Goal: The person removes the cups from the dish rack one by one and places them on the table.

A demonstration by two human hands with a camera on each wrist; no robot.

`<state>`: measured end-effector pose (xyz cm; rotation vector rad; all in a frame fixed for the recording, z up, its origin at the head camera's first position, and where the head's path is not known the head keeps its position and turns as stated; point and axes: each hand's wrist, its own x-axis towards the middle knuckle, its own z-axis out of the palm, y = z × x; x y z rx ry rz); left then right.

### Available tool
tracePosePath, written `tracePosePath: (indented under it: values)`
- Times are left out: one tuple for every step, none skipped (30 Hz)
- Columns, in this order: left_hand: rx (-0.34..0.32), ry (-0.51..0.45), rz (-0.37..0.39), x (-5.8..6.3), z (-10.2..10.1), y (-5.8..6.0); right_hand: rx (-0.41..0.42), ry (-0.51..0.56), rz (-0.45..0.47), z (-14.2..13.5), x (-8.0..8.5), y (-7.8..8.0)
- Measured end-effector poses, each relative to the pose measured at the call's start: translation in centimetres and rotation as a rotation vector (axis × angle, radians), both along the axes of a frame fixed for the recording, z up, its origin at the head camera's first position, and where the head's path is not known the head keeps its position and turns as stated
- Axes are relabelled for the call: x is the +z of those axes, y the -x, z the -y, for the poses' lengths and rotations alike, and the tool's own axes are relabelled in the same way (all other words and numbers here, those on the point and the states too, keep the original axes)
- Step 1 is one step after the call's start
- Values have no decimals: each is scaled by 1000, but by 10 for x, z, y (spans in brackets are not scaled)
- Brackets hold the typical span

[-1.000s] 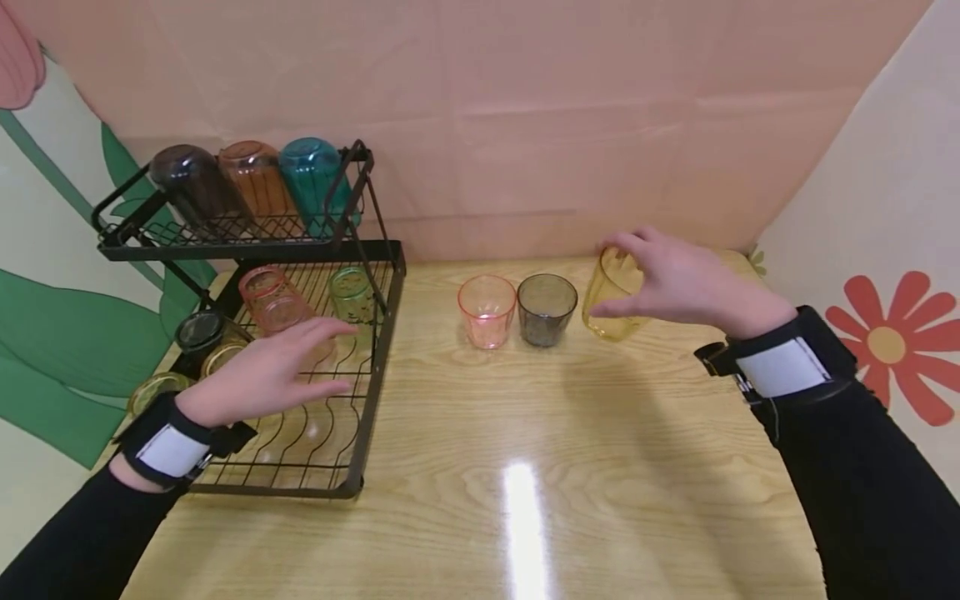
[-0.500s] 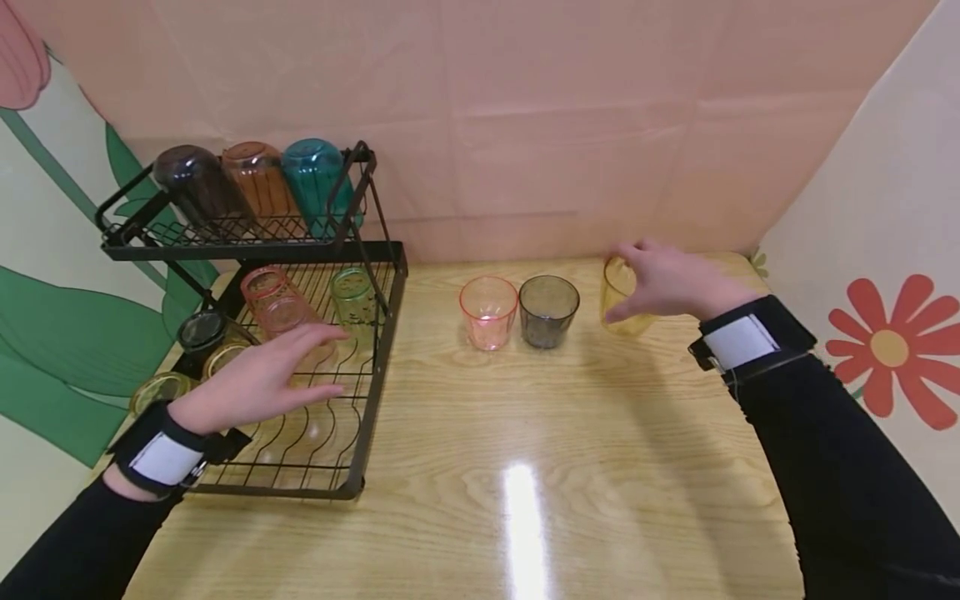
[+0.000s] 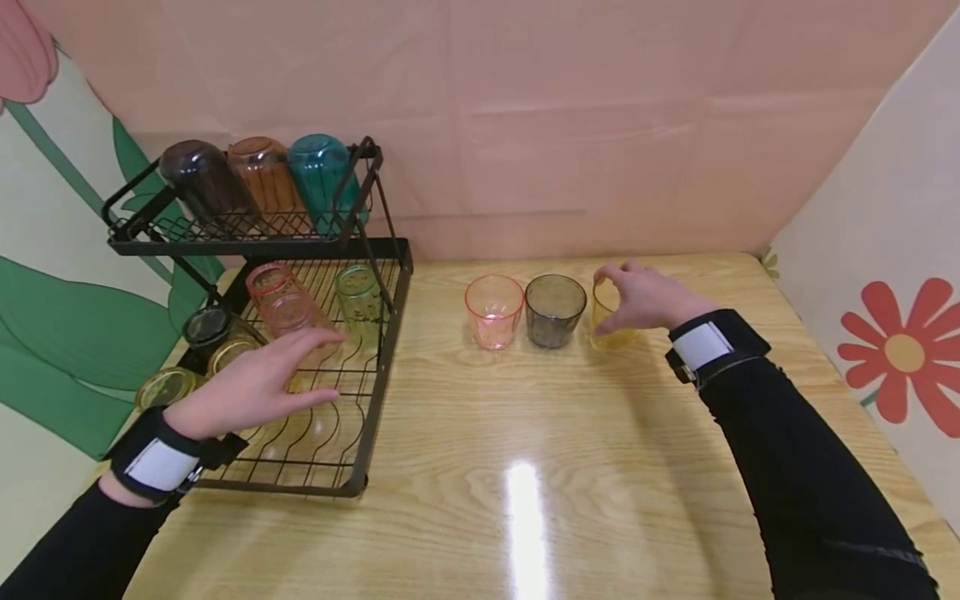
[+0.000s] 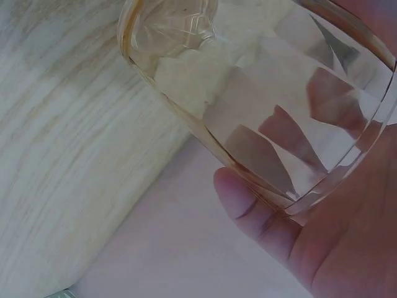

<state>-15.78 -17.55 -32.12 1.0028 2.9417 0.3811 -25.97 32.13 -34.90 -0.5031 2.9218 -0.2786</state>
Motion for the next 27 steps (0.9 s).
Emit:
tracePosePath:
  values:
    - [-2, 0, -4, 0, 0, 0, 1, 5, 0, 0, -1, 1]
    - [-3, 0, -7, -1, 1, 0, 2, 8, -1, -1, -3, 1]
    - [-3, 0, -10, -1, 1, 0, 2, 10, 0, -1, -4, 2]
    - [-5, 0, -12, -1, 2, 0, 2, 11, 0, -1, -5, 2]
    - [-4, 1, -14, -1, 2, 0, 0, 12, 3, 0, -6, 2]
    - [-5, 0, -14, -1, 2, 0, -3, 14, 9, 0, -7, 2]
    - [-4, 0, -14, -1, 2, 0, -8, 16, 13, 0, -8, 2]
    - [-3, 3, -15, -1, 2, 0, -12, 15, 16, 0, -9, 2]
    - [-3, 2, -15, -1, 2, 0, -16, 16, 17, 1, -10, 2]
    - [-3, 1, -15, -1, 2, -1, -19, 17, 17, 2, -10, 2]
    - [-3, 0, -13, -1, 2, -1, -23, 17, 18, 3, -11, 2]
    - [-4, -1, -12, -1, 2, -1, -26, 15, 19, 3, -11, 3]
    - [-4, 0, -12, -1, 2, -2, -29, 11, 17, 4, -12, 3]
    - [-4, -3, -9, 0, 2, -3, -31, 7, 17, 5, -12, 3]
    - [-5, -8, -7, 0, 2, -3, -35, 4, 17, 5, -12, 4]
    - [-5, -10, -4, 0, 1, -4, -38, 0, 19, 5, -12, 4]
    - [-7, -12, -1, 0, 1, -5, -42, -2, 20, 5, -13, 4]
    - [-7, -13, 4, 0, 1, -6, -44, -3, 21, 5, -13, 4]
    - [-7, -11, 6, 0, 1, -6, -44, -2, 22, 5, -13, 4]
    - [-8, -11, 10, -1, 1, -7, -43, -2, 25, 6, -13, 4]
    - [-9, -8, 13, -1, 1, -7, -42, 1, 28, 6, -12, 4]
    - [-10, -6, 18, -1, 1, -8, -39, 0, 30, 6, -12, 3]
    - [-12, -6, 22, -2, 1, -8, -33, 3, 28, 6, -11, 2]
    - [-9, -3, 25, -2, 2, -9, -26, 2, 22, 7, -10, 0]
    - [-6, -2, 28, -2, 2, -9, -18, 7, 9, 7, -8, -2]
    - [1, -2, 29, -2, 3, -10, -8, 10, -14, 7, -6, -4]
    - [10, -2, 29, -2, 5, -10, 3, 16, -41, 7, -4, -6]
